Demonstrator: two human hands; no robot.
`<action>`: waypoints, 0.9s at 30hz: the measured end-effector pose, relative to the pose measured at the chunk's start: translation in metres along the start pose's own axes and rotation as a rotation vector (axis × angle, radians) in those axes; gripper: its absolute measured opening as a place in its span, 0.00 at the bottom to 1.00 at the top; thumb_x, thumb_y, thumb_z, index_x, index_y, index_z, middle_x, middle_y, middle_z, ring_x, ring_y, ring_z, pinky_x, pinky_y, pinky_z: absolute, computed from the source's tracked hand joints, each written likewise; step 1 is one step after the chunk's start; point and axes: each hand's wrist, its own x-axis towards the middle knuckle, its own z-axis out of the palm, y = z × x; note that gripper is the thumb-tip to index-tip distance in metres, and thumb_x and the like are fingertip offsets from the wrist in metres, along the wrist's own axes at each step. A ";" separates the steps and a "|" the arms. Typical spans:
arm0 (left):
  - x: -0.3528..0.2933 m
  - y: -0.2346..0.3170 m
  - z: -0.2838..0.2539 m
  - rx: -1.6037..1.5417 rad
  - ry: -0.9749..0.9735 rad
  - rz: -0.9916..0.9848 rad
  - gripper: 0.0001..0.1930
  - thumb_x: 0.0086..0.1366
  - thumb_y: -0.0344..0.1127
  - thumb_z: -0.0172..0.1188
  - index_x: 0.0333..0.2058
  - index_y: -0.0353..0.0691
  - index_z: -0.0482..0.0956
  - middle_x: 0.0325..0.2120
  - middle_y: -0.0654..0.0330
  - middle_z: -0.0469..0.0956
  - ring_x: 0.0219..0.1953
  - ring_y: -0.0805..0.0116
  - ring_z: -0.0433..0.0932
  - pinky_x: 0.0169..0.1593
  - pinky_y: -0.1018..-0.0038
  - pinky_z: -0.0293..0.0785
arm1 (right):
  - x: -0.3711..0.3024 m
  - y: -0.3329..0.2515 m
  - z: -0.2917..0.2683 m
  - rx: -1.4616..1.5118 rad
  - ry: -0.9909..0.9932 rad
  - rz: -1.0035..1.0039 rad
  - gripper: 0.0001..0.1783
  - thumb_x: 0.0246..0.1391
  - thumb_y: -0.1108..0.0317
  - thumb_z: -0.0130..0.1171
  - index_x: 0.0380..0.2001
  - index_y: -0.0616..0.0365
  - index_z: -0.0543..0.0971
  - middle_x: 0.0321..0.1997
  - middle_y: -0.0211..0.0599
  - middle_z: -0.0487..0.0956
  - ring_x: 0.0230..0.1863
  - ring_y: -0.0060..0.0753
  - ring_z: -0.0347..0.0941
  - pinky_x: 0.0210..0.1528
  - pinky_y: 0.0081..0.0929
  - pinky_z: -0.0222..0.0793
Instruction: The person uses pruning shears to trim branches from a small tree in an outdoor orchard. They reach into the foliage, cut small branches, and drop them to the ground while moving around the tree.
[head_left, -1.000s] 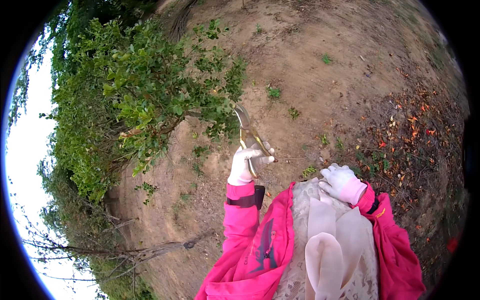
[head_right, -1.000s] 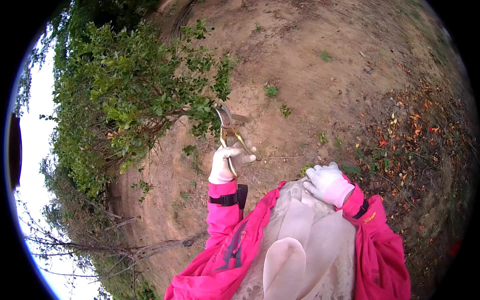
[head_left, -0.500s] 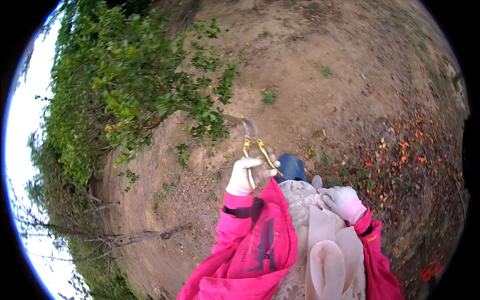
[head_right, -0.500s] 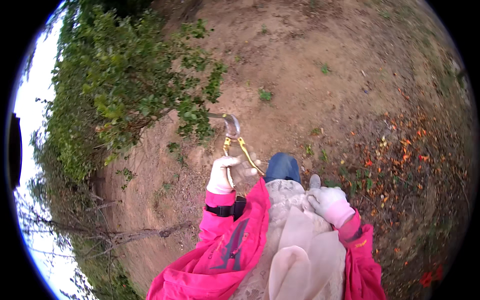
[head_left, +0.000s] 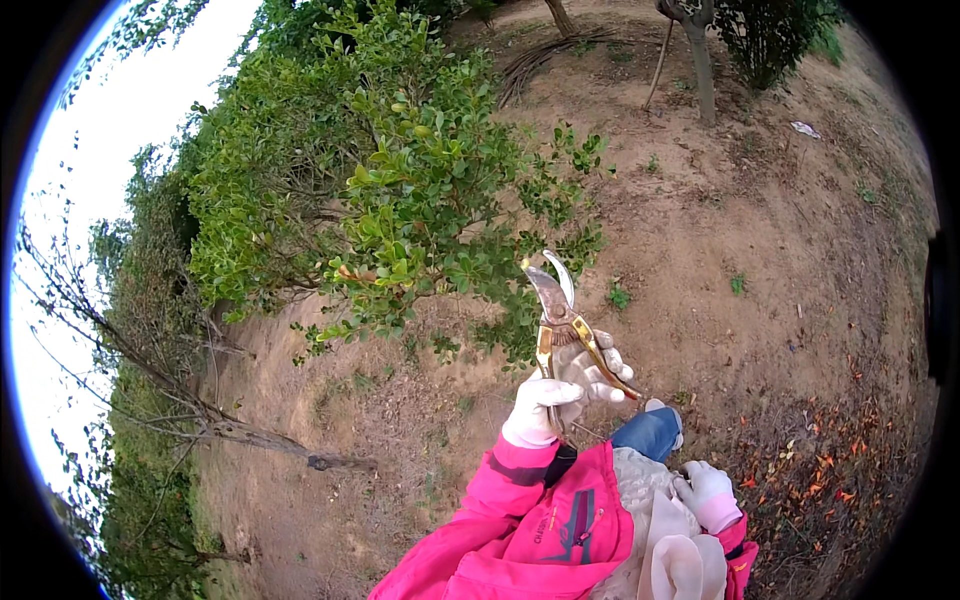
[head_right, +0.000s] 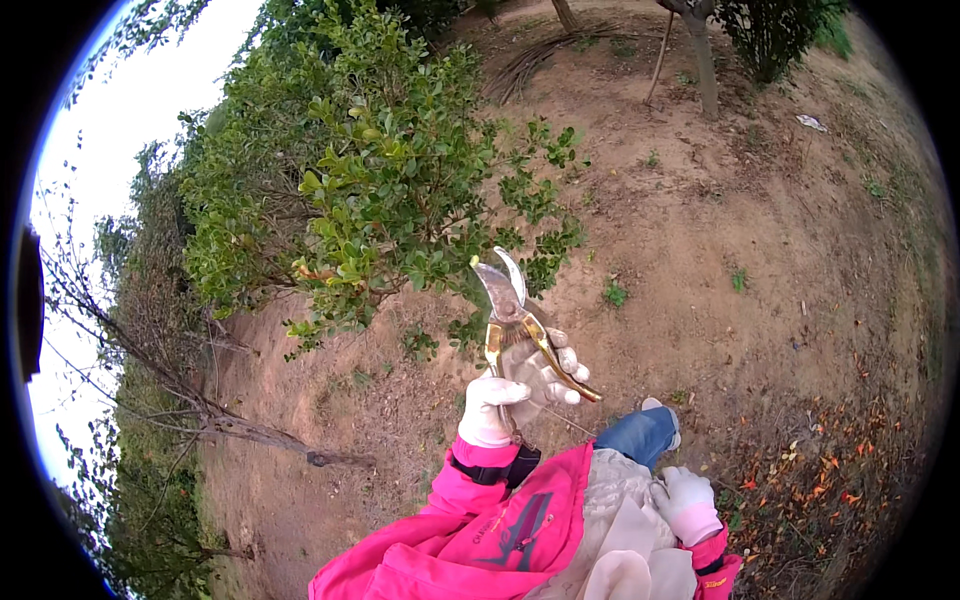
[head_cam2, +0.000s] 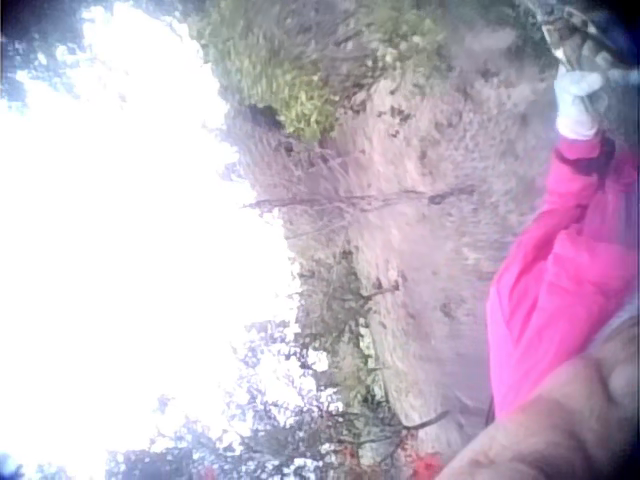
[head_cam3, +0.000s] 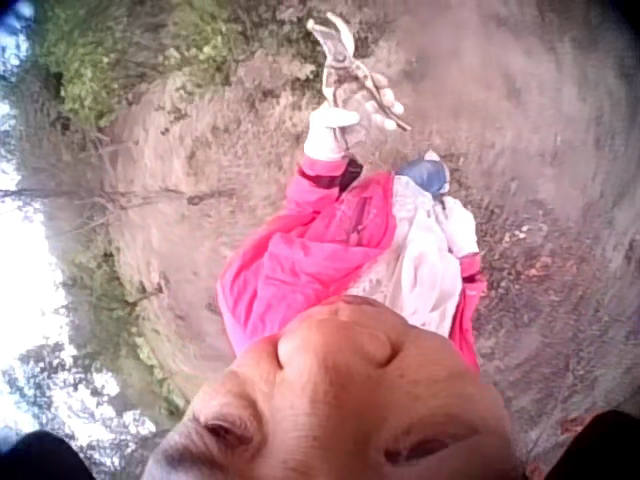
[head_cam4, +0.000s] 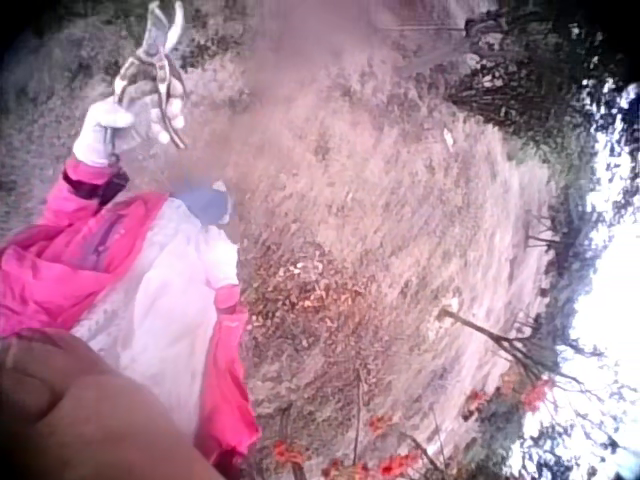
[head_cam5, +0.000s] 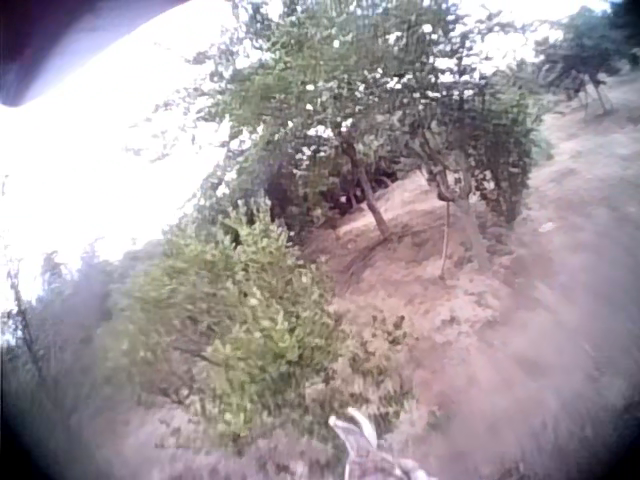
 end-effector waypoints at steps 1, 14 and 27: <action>0.006 0.007 0.003 -0.006 -0.025 0.057 0.37 0.44 0.33 0.63 0.56 0.32 0.62 0.46 0.50 0.71 0.52 0.48 0.71 0.50 0.58 0.74 | 0.009 0.005 -0.003 -0.011 -0.008 -0.003 0.17 0.52 0.53 0.53 0.33 0.58 0.74 0.35 0.48 0.77 0.38 0.52 0.74 0.40 0.47 0.67; 0.050 0.090 0.045 -0.177 -0.123 0.484 0.38 0.42 0.41 0.60 0.54 0.32 0.64 0.40 0.49 0.70 0.44 0.48 0.70 0.40 0.61 0.77 | 0.131 -0.014 -0.094 -0.163 -0.086 -0.229 0.19 0.52 0.52 0.53 0.37 0.57 0.75 0.36 0.47 0.78 0.38 0.51 0.75 0.43 0.47 0.66; 0.075 0.103 0.048 -0.152 0.066 0.659 0.15 0.45 0.29 0.57 0.33 0.37 0.64 0.18 0.64 0.59 0.18 0.71 0.60 0.15 0.79 0.58 | 0.216 0.012 -0.127 -0.204 -0.268 -0.391 0.22 0.54 0.48 0.50 0.37 0.56 0.76 0.37 0.48 0.79 0.42 0.52 0.75 0.45 0.44 0.69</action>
